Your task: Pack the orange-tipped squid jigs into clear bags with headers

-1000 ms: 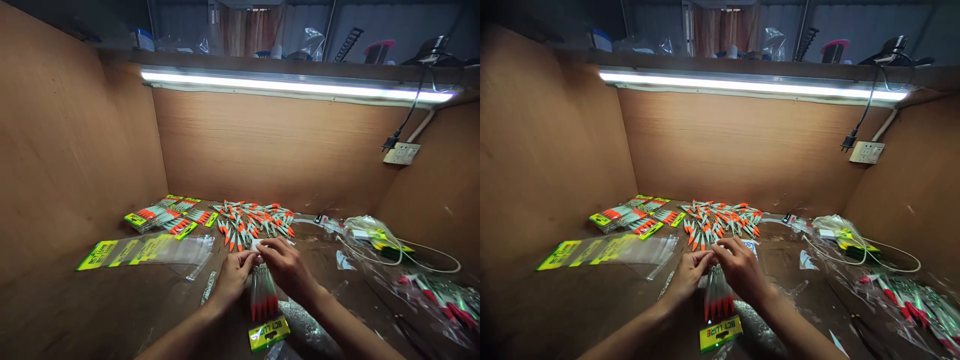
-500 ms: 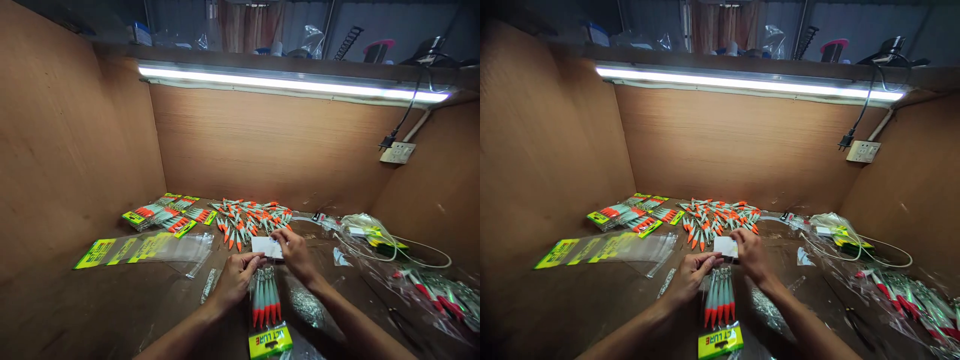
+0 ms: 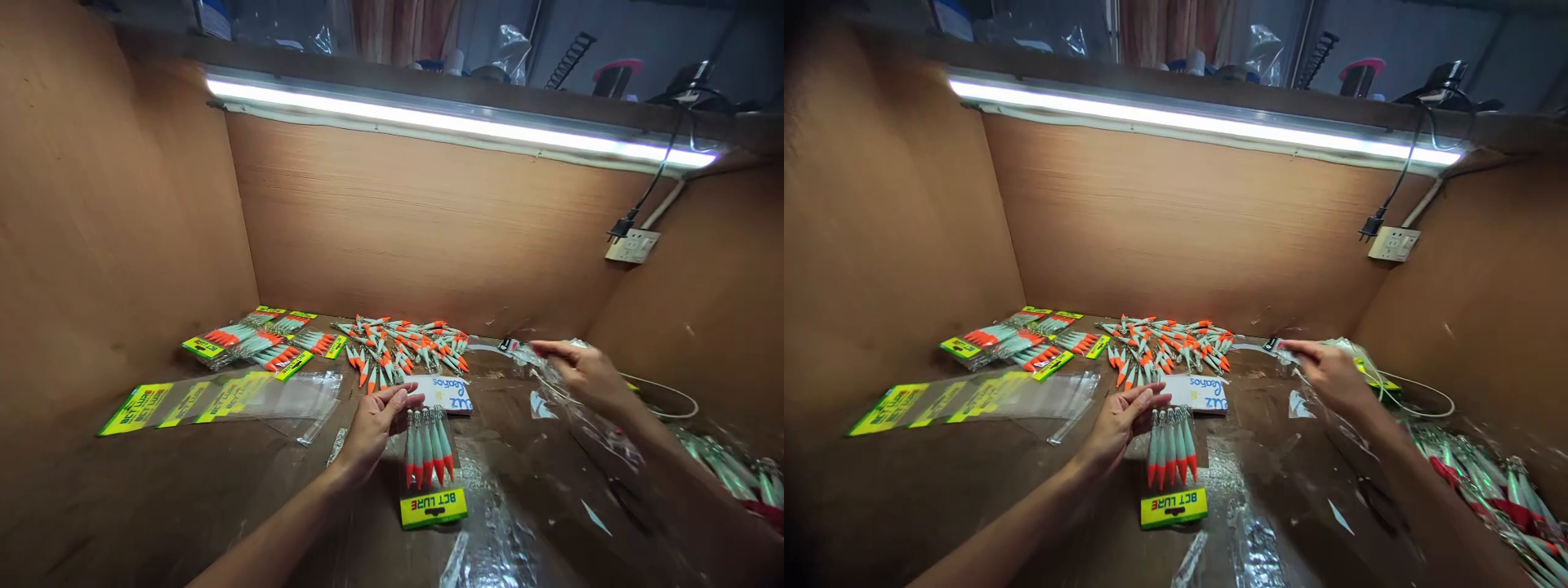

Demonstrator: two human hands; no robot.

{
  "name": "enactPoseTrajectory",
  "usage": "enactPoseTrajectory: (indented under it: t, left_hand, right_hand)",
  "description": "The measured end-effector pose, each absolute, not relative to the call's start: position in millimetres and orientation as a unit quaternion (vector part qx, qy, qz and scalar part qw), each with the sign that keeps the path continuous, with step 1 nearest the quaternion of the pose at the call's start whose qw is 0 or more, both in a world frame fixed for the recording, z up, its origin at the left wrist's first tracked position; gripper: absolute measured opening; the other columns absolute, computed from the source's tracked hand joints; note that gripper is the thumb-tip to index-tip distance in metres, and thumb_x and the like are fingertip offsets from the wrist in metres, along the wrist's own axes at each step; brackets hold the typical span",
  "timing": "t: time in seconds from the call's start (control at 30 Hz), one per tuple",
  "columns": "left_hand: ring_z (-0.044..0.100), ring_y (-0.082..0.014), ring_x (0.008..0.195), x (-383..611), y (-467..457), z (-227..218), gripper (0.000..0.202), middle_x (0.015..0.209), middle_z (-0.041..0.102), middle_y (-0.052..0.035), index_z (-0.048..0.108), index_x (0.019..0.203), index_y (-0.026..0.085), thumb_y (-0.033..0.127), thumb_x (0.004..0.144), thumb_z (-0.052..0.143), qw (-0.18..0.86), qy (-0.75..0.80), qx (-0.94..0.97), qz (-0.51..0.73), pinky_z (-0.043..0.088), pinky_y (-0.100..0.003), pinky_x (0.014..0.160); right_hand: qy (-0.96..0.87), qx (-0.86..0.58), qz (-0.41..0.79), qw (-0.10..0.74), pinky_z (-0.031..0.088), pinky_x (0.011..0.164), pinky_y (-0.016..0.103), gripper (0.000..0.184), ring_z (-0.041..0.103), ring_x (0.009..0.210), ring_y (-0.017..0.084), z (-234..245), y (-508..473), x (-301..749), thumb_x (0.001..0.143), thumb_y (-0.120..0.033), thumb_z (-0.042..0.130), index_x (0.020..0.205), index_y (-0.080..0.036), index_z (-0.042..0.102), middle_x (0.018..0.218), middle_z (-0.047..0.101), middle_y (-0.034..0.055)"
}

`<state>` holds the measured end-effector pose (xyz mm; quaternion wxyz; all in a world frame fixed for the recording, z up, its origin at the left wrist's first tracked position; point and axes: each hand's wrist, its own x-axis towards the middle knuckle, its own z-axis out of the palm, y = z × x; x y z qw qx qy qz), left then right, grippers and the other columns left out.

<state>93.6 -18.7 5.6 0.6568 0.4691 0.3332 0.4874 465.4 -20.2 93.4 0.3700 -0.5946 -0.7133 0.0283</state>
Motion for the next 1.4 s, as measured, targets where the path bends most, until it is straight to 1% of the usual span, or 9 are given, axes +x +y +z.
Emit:
enactPoseTrajectory:
  t: [0.17,0.37,0.57,0.73,0.83,1.0,1.17,1.27,1.4]
  left_hand:
    - [0.07,-0.0216,0.094,100,-21,2,0.049,0.11,0.075,-0.016,0.068,0.122,0.015,0.05,0.088,0.067,0.659,0.308,0.511,0.458,0.05,-0.025,0.075]
    - [0.069,-0.0219,0.094,97,-19,4,0.055,0.109,0.074,-0.0124,0.068,0.122,0.019,0.055,0.08,0.073,0.657,0.335,0.528,0.42,0.051,-0.027,0.074]
    - [0.065,-0.0183,0.066,90,-7,-6,0.041,0.075,0.074,-0.0079,0.079,0.083,0.011,0.051,0.078,0.074,0.517,0.393,0.664,0.37,0.045,-0.026,0.062]
    - [0.068,-0.0241,0.088,85,-1,-15,0.034,0.092,0.077,-0.0084,0.08,0.089,0.014,0.046,0.082,0.07,0.473,0.379,0.689,0.397,0.049,-0.03,0.079]
    - [0.067,-0.0246,0.096,83,1,-15,0.033,0.1,0.076,-0.0094,0.078,0.097,0.015,0.043,0.083,0.07,0.489,0.345,0.708,0.375,0.049,-0.032,0.086]
    - [0.065,-0.0269,0.105,88,8,-17,0.071,0.115,0.071,-0.0113,0.066,0.121,0.015,0.028,0.056,0.092,0.521,0.275,0.743,0.317,0.05,-0.035,0.091]
    - [0.067,-0.0272,0.103,89,6,-27,0.073,0.108,0.073,-0.0101,0.065,0.122,0.016,0.027,0.056,0.091,0.473,0.292,0.769,0.314,0.053,-0.037,0.09]
    - [0.068,-0.0278,0.104,85,-1,-31,0.062,0.11,0.074,-0.011,0.068,0.12,0.016,0.033,0.064,0.087,0.461,0.305,0.766,0.327,0.052,-0.039,0.093]
    - [0.058,-0.0316,0.125,77,-9,-34,0.041,0.122,0.071,-0.009,0.074,0.114,0.026,0.042,0.077,0.079,0.364,0.321,0.818,0.307,0.043,-0.044,0.106]
  right_hand:
    - [-0.708,-0.448,0.405,0.368,0.051,0.086,0.036,0.047,0.066,0.1,0.024,58,-31,355,0.087,-0.049,0.065,0.123,-0.02,0.068,0.116,0.072,0.0091]
    - [-0.66,-0.409,0.504,0.379,0.044,0.068,0.026,0.035,0.059,0.069,0.014,32,-23,316,0.074,-0.047,0.079,0.08,-0.013,0.076,0.075,0.072,0.0034]
    - [-0.691,-0.431,0.45,0.367,0.042,0.06,0.025,0.028,0.057,0.062,0.014,23,-20,320,0.078,-0.043,0.077,0.082,-0.015,0.079,0.07,0.07,0.0031]
    - [-0.764,-0.408,0.282,0.413,0.047,0.074,0.028,0.013,0.064,0.077,0.017,14,-28,318,0.087,-0.031,0.07,0.09,-0.021,0.078,0.084,0.074,0.0041]
    - [-0.791,-0.392,0.22,0.415,0.046,0.071,0.027,0.012,0.063,0.073,0.016,6,-30,317,0.091,-0.026,0.065,0.089,-0.022,0.077,0.08,0.071,0.0029]
    - [-0.811,-0.381,0.197,0.397,0.047,0.074,0.027,0.01,0.063,0.077,0.016,-12,-26,322,0.09,-0.023,0.066,0.087,-0.021,0.075,0.082,0.07,0.0031]
    - [-0.816,-0.396,0.183,0.379,0.049,0.073,0.028,0.014,0.063,0.077,0.016,-21,-30,325,0.092,-0.024,0.063,0.089,-0.021,0.076,0.082,0.069,0.0044]
    - [-0.838,-0.39,0.155,0.349,0.05,0.083,0.031,0.02,0.065,0.092,0.018,-20,-43,325,0.095,-0.027,0.059,0.105,-0.026,0.076,0.102,0.071,0.007]
    - [-0.883,-0.386,0.041,0.264,0.049,0.09,0.038,0.03,0.061,0.107,0.023,-21,-59,330,0.098,-0.023,0.053,0.121,-0.032,0.069,0.137,0.06,0.0053]
